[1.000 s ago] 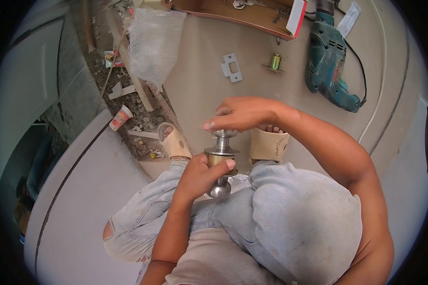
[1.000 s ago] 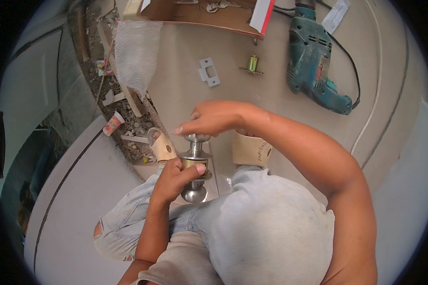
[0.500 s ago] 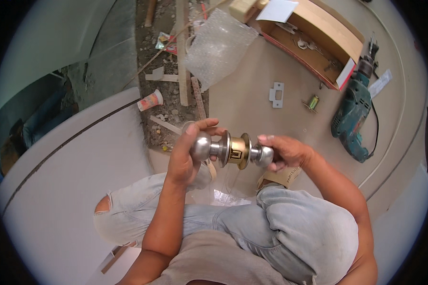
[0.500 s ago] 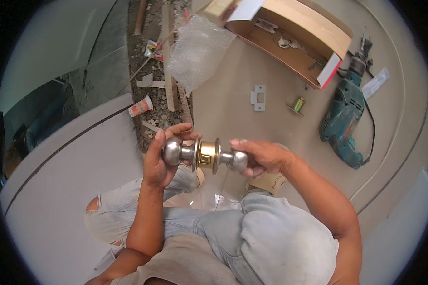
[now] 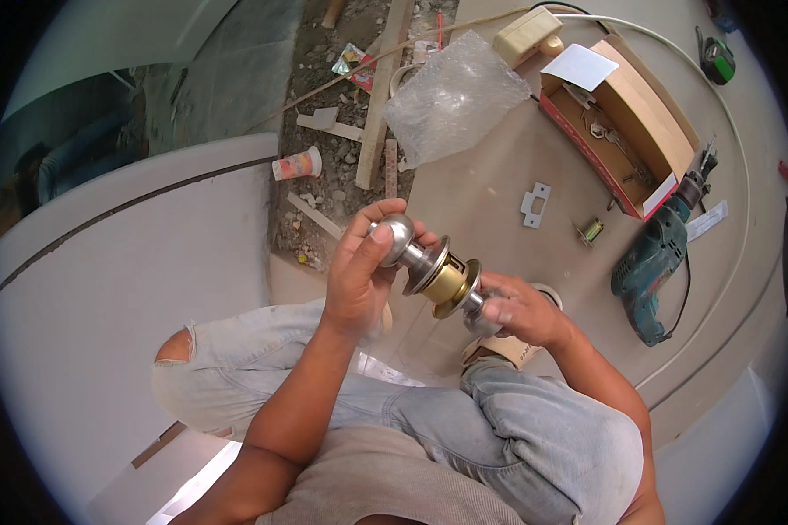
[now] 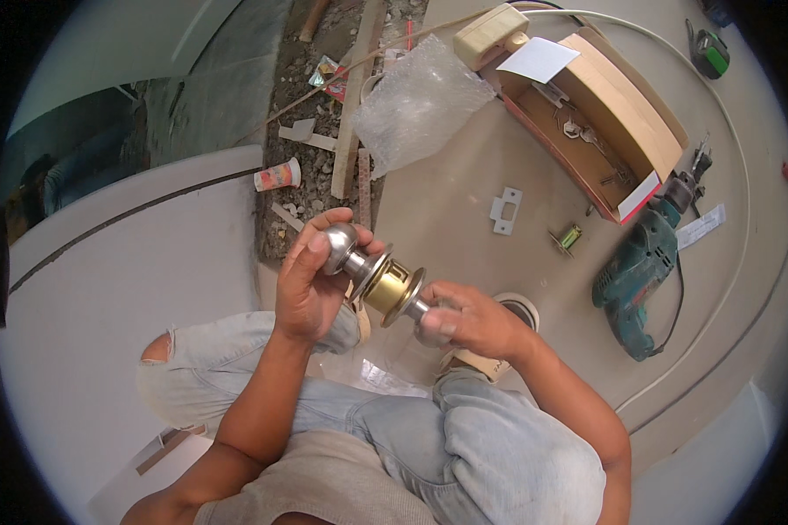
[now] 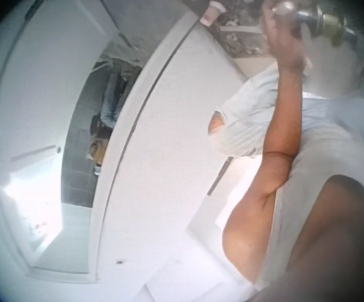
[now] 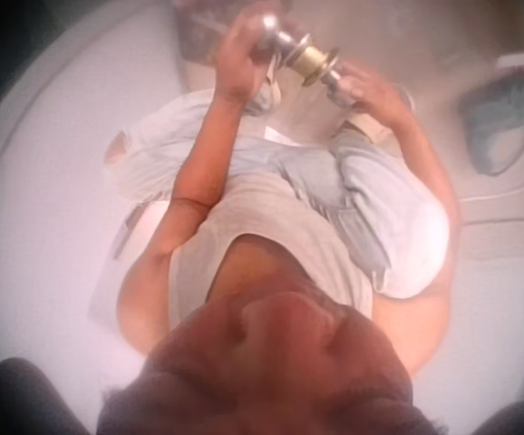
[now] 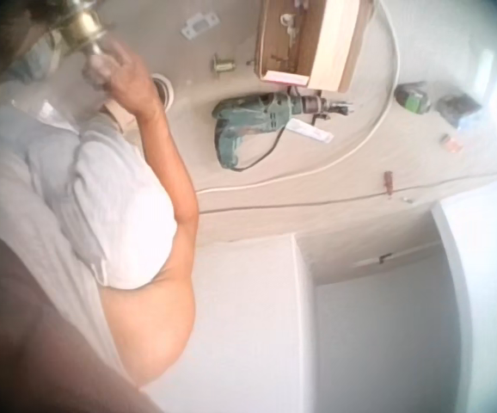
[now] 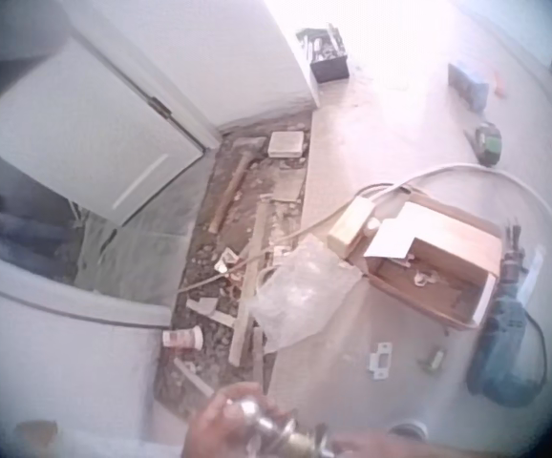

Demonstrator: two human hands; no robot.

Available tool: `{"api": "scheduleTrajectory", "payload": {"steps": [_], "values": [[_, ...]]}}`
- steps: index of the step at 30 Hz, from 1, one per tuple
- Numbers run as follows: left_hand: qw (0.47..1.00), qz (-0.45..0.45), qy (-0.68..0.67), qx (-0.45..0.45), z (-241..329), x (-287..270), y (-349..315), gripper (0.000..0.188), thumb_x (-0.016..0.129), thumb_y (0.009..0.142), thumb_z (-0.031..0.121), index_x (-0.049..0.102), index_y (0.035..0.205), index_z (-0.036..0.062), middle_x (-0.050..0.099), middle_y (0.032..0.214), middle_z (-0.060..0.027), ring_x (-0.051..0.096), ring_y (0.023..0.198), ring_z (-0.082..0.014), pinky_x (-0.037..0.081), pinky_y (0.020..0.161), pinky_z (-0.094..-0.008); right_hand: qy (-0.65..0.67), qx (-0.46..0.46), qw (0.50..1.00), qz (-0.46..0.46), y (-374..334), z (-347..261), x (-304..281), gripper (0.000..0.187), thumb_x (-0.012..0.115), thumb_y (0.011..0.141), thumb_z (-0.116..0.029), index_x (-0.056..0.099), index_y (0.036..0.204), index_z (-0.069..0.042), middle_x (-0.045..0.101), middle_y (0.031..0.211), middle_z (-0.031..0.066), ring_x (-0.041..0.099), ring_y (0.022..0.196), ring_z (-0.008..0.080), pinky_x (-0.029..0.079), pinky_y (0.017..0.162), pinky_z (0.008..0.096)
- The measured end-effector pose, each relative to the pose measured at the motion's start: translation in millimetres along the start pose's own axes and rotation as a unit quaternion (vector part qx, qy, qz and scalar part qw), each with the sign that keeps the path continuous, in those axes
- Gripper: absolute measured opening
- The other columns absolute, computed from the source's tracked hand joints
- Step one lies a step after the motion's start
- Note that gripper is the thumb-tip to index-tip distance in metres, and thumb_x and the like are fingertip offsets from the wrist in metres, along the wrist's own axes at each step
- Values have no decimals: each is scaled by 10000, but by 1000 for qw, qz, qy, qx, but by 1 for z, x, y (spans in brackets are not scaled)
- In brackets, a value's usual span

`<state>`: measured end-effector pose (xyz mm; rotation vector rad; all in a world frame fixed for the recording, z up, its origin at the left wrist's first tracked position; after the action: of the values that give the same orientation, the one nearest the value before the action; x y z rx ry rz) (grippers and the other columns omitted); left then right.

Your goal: The person sits on the floor and assembles a door knob by hand, attaching the two knobs to the central mechanism, inserting the spindle, and securing the components. The person repeatedly rotates and adjusts the knobs to ensure proper fit.

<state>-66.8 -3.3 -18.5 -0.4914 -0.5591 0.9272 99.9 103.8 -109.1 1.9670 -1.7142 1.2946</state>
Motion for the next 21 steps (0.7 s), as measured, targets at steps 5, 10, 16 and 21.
{"api": "scheduleTrajectory", "payload": {"steps": [5, 10, 16, 21], "values": [[998, -12, -59, 29, -3, -3, -3, 415, 628, 982, 372, 545, 1200, 30, 641, 1038, -120, 663, 995, -242, 501, 1028, -439, -223, -82, 971, 37, -1, -20, 19, 576, 809, 807, -458, 608, 1051, 24, 640, 830, 158, 645, 767, 251, 506, 686, 384], [998, -3, -55, 29, 0, -8, -5, 395, 662, 937, 388, 584, 1106, 40, 647, 973, -115, 685, 901, -228, 450, 1104, -472, -294, -75, 952, 31, 2, -31, 28, 595, 820, 794, -456, 615, 1065, 32, 655, 786, 176, 646, 694, 258, 501, 670, 372], [990, -46, -129, 16, -3, -11, -4, 356, 648, 913, 347, 602, 1092, 42, 648, 957, -110, 698, 881, -227, 416, 1146, -483, -33, -15, 996, -87, 4, -13, 34, 510, 712, 927, -371, 616, 1193, 53, 621, 837, 54, 541, 749, 108, 450, 676, 287], [988, -68, -136, 21, -4, -10, -4, 357, 642, 914, 346, 604, 1100, 45, 644, 948, -108, 700, 894, -225, 422, 1142, -492, 30, -19, 990, -133, 4, -11, 38, 446, 647, 984, -335, 619, 1207, 50, 624, 911, 21, 529, 831, 87, 443, 715, 271]]}}
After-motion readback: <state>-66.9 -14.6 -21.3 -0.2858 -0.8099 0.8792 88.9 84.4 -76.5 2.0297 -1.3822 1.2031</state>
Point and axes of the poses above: each hand's wrist, its own y-axis towards the middle knuckle, its own x-axis out of the palm, z = x × y, the point moved 4 cm from there along y, towards the middle knuckle
